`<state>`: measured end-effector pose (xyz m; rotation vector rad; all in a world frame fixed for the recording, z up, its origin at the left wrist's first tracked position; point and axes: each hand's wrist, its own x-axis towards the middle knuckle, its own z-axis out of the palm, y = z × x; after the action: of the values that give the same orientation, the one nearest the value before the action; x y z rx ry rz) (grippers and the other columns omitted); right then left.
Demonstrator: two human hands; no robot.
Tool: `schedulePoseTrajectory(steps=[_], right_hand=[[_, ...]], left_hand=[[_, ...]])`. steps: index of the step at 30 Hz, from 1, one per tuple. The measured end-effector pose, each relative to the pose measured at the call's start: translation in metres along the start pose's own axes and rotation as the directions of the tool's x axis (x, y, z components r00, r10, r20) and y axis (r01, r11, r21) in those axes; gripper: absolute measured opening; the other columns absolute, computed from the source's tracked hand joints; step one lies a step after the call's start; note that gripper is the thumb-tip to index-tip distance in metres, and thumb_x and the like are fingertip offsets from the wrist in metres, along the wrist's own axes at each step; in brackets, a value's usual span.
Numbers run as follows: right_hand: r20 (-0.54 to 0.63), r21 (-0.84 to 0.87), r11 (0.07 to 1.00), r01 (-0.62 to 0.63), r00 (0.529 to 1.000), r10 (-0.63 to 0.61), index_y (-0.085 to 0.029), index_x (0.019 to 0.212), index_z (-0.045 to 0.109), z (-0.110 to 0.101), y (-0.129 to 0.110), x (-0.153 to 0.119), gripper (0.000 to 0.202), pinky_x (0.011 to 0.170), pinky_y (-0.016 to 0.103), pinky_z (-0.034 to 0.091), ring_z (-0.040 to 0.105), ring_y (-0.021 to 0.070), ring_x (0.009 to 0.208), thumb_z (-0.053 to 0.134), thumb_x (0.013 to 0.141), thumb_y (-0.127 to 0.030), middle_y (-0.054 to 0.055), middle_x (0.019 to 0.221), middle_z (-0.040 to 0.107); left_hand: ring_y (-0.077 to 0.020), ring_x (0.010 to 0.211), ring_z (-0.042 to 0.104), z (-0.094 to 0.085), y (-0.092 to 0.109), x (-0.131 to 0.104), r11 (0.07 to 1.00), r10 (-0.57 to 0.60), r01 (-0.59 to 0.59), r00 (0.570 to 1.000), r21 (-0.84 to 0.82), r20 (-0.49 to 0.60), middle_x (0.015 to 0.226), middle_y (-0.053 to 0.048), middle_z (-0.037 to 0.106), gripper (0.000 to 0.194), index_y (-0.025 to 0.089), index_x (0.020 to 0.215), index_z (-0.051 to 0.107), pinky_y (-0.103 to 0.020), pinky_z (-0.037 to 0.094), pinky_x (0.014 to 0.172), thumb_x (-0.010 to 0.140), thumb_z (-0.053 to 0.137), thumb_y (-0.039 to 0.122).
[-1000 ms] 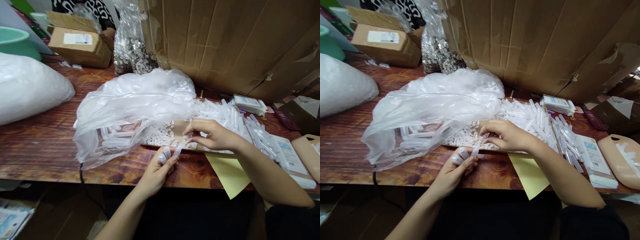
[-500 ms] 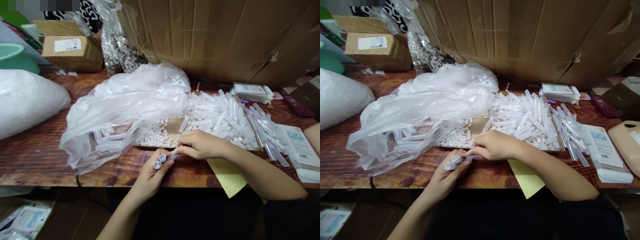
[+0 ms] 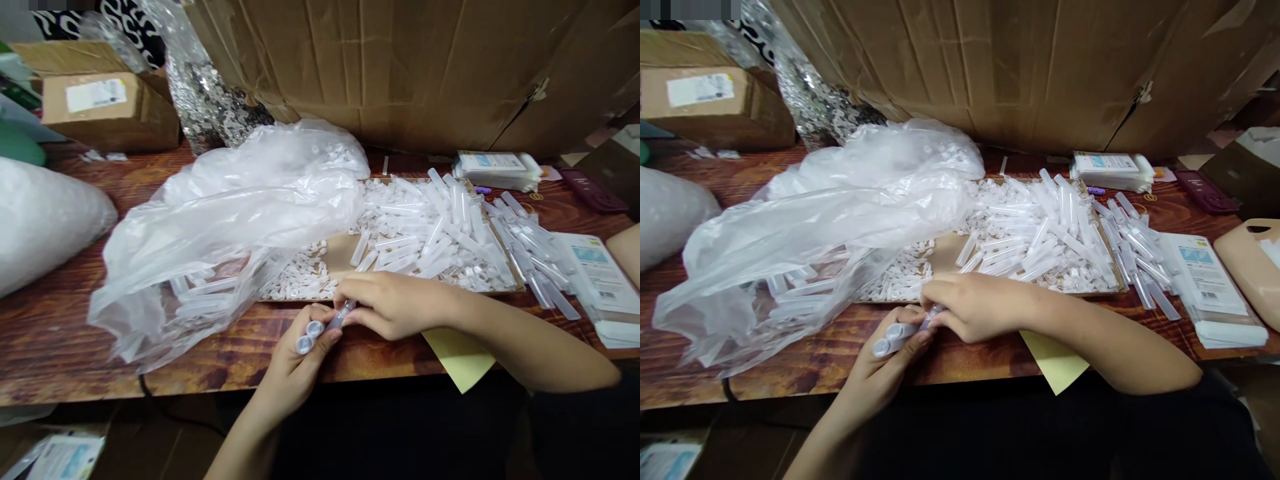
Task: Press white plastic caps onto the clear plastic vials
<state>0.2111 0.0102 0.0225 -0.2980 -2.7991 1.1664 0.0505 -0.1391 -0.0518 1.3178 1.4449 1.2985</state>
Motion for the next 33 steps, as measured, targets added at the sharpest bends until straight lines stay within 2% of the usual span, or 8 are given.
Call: schedulePoseTrajectory(steps=[3, 11, 15, 19, 22, 27, 30, 33], right_hand=[[-0.034, -0.021, 0.998, -0.057, 0.998, 0.056, -0.017, 0.085, 0.057, 0.003, 0.001, 0.000, 0.016, 0.071, 0.029, 0.043, 0.056, 0.0166, 0.077, 0.056, 0.098, -0.026, 0.005, 0.086, 0.062], [-0.061, -0.091, 0.996, -0.019, 0.998, 0.013, -0.018, 0.087, 0.056, 0.002, 0.004, -0.002, 0.017, 0.068, 0.028, 0.042, 0.053, 0.0154, 0.072, 0.058, 0.097, -0.031, 0.003, 0.082, 0.059], [-0.019, -0.097, 0.989, 0.115, 0.993, -0.118, -0.017, 0.095, 0.056, 0.007, 0.005, 0.000, 0.005, 0.073, 0.027, 0.043, 0.053, 0.0162, 0.079, 0.052, 0.097, -0.019, 0.006, 0.091, 0.061], [-0.021, -0.077, 0.996, -0.032, 0.999, 0.030, -0.019, 0.080, 0.050, 0.016, 0.000, 0.001, 0.022, 0.065, 0.027, 0.036, 0.048, 0.0143, 0.069, 0.051, 0.100, -0.029, 0.001, 0.076, 0.056], [-0.006, -0.022, 0.983, -0.184, 0.983, 0.184, -0.020, 0.072, 0.044, 0.018, -0.008, 0.000, 0.031, 0.062, 0.027, 0.030, 0.044, 0.0122, 0.065, 0.054, 0.098, -0.033, -0.002, 0.069, 0.050], [0.020, 0.144, 0.903, -0.405, 0.914, 0.406, -0.019, 0.068, 0.047, 0.016, -0.024, -0.001, 0.032, 0.059, 0.025, 0.030, 0.044, 0.0106, 0.062, 0.060, 0.092, -0.035, -0.004, 0.064, 0.050], [-0.026, 0.184, 0.895, -0.407, 0.908, 0.418, -0.020, 0.068, 0.049, 0.008, -0.032, -0.004, 0.031, 0.055, 0.024, 0.029, 0.043, 0.0102, 0.059, 0.062, 0.089, -0.040, -0.005, 0.062, 0.048], [-0.156, 0.118, 0.944, -0.308, 0.933, 0.324, -0.020, 0.066, 0.049, -0.014, -0.032, -0.013, 0.030, 0.054, 0.024, 0.030, 0.044, 0.0101, 0.059, 0.063, 0.084, -0.040, -0.005, 0.062, 0.049]], left_hand=[[-0.0160, 0.085, 0.056, -0.001, 0.000, 0.000, 1.000, 0.004, -0.004, 1.000, -0.003, 0.019, 0.092, -0.001, 0.060, 0.006, 0.023, 0.096, 0.060, -0.027, 0.045, 0.079, 0.098, 0.060, 0.028], [-0.0153, 0.089, 0.056, -0.004, 0.000, -0.002, 0.997, -0.051, 0.055, 0.997, -0.057, 0.063, 0.096, -0.001, 0.058, 0.006, 0.024, 0.097, 0.054, -0.027, 0.044, 0.082, 0.100, 0.058, 0.029], [-0.0175, 0.091, 0.058, -0.001, 0.004, -0.001, 0.999, -0.041, 0.042, 0.999, -0.028, 0.030, 0.097, -0.003, 0.059, 0.011, 0.023, 0.095, 0.052, -0.029, 0.046, 0.082, 0.097, 0.061, 0.028], [-0.0172, 0.082, 0.060, 0.008, 0.000, -0.005, 0.987, 0.116, -0.112, 0.993, 0.115, -0.028, 0.092, -0.003, 0.062, 0.011, 0.024, 0.092, 0.051, -0.029, 0.047, 0.075, 0.094, 0.060, 0.018], [-0.0194, 0.086, 0.063, 0.015, -0.012, -0.012, 0.933, 0.281, -0.253, 0.957, 0.258, -0.077, 0.097, -0.005, 0.065, 0.019, 0.025, 0.098, 0.054, -0.032, 0.049, 0.078, 0.089, 0.061, 0.009], [-0.0257, 0.084, 0.065, 0.019, -0.019, -0.013, 0.877, 0.391, -0.293, 0.895, 0.382, -0.212, 0.094, -0.009, 0.071, 0.019, 0.024, 0.094, 0.062, -0.040, 0.052, 0.078, 0.081, 0.067, 0.010], [-0.0262, 0.085, 0.066, 0.016, -0.006, -0.002, 0.826, 0.474, -0.361, 0.860, 0.432, -0.187, 0.096, -0.011, 0.072, 0.018, 0.023, 0.094, 0.065, -0.041, 0.053, 0.080, 0.081, 0.069, 0.013], [-0.0248, 0.088, 0.067, 0.014, 0.010, 0.011, 0.796, 0.533, -0.416, 0.827, 0.440, -0.182, 0.100, -0.009, 0.071, 0.020, 0.023, 0.098, 0.065, -0.039, 0.055, 0.081, 0.081, 0.072, 0.017]])
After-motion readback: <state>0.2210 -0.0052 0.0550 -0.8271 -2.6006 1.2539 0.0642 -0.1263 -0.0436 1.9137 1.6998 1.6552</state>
